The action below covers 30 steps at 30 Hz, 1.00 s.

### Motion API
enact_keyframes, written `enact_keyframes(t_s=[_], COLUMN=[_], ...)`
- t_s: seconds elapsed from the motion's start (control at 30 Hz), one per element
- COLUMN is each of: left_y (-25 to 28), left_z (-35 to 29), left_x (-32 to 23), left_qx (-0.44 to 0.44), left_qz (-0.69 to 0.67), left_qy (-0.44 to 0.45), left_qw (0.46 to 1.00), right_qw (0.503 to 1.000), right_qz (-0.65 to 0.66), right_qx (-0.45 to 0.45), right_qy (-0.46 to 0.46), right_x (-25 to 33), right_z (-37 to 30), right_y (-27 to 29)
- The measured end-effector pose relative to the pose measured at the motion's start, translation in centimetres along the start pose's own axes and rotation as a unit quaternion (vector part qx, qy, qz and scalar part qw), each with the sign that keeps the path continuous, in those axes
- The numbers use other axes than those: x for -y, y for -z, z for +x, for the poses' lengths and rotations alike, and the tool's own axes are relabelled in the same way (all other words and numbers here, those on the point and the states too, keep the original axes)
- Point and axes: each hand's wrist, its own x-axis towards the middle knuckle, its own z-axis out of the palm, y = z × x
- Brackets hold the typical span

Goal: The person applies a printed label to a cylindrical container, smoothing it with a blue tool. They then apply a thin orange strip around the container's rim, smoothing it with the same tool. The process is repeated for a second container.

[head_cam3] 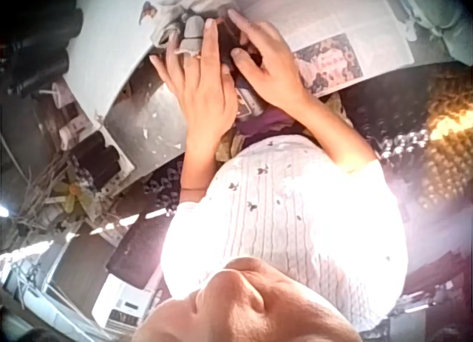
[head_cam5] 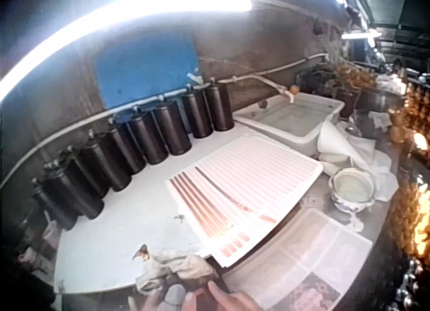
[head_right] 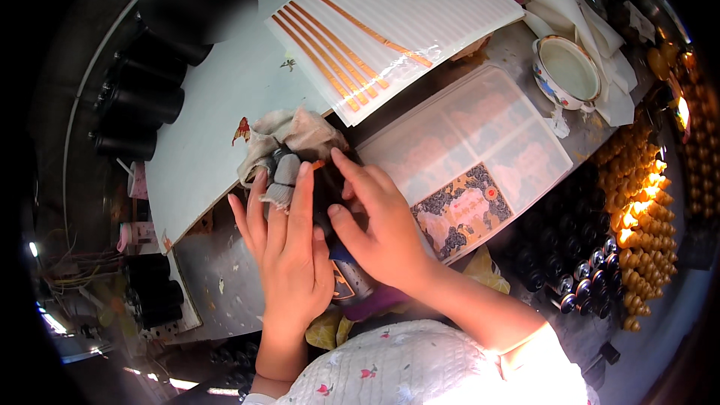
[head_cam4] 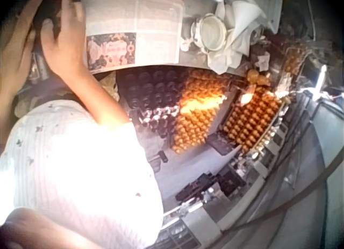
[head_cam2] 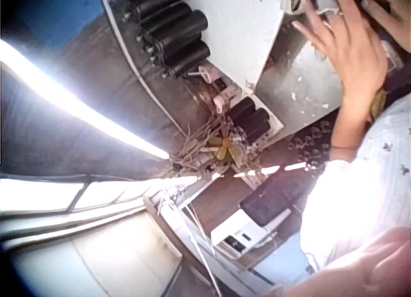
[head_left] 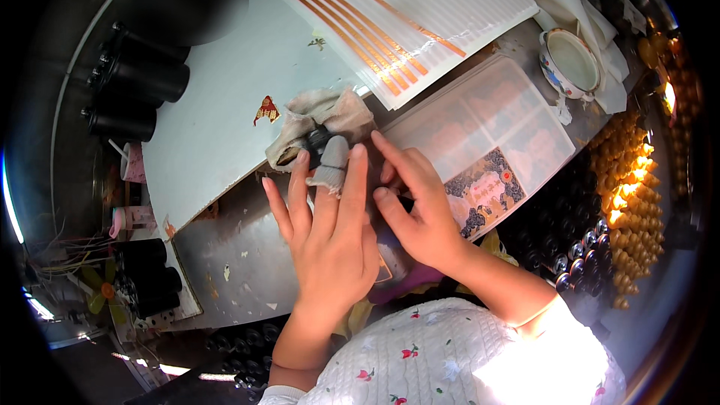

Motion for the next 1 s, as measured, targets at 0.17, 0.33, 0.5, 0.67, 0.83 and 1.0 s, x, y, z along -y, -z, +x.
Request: enact_keyframes(t_s=[0.17, 0.33, 0.5, 0.67, 0.83, 1.0], left_y=[0.5, 0.2, -1.5, -3.9, -5.3, -6.3], left_z=[1.7, -2.8, -7.3, -8.2, -9.5, -11.6], left_x=[-1.5, -2.1, -2.2, -0.4, -0.4, 1.2], left_qx=[0.015, 0.039, 0.044, -0.045, -0.095, -0.119], left_qz=[0.043, 0.036, 0.038, 0.083, 0.034, -0.081], left_qy=[-0.006, -0.071, -0.087, -0.117, -0.074, -0.046], left_qw=[0.999, 0.996, 0.994, 0.989, 0.992, 0.989], right_qw=[0.886, 0.927, 0.997, 0.997, 0.990, 0.921], right_qz=[0.347, 0.291, 0.019, -0.030, 0.092, 0.327], right_qx=[-0.107, -0.157, 0.034, 0.007, -0.083, -0.123], right_qy=[-0.289, -0.178, 0.060, 0.072, -0.066, -0.174], right_x=[-0.2, 1.3, 4.2, 3.9, -0.3, -2.6], right_z=[0.0, 1.7, 4.5, 4.3, 3.3, 2.3], right_y=[1.1, 2.8, -0.3, -1.3, 1.0, 1.9])
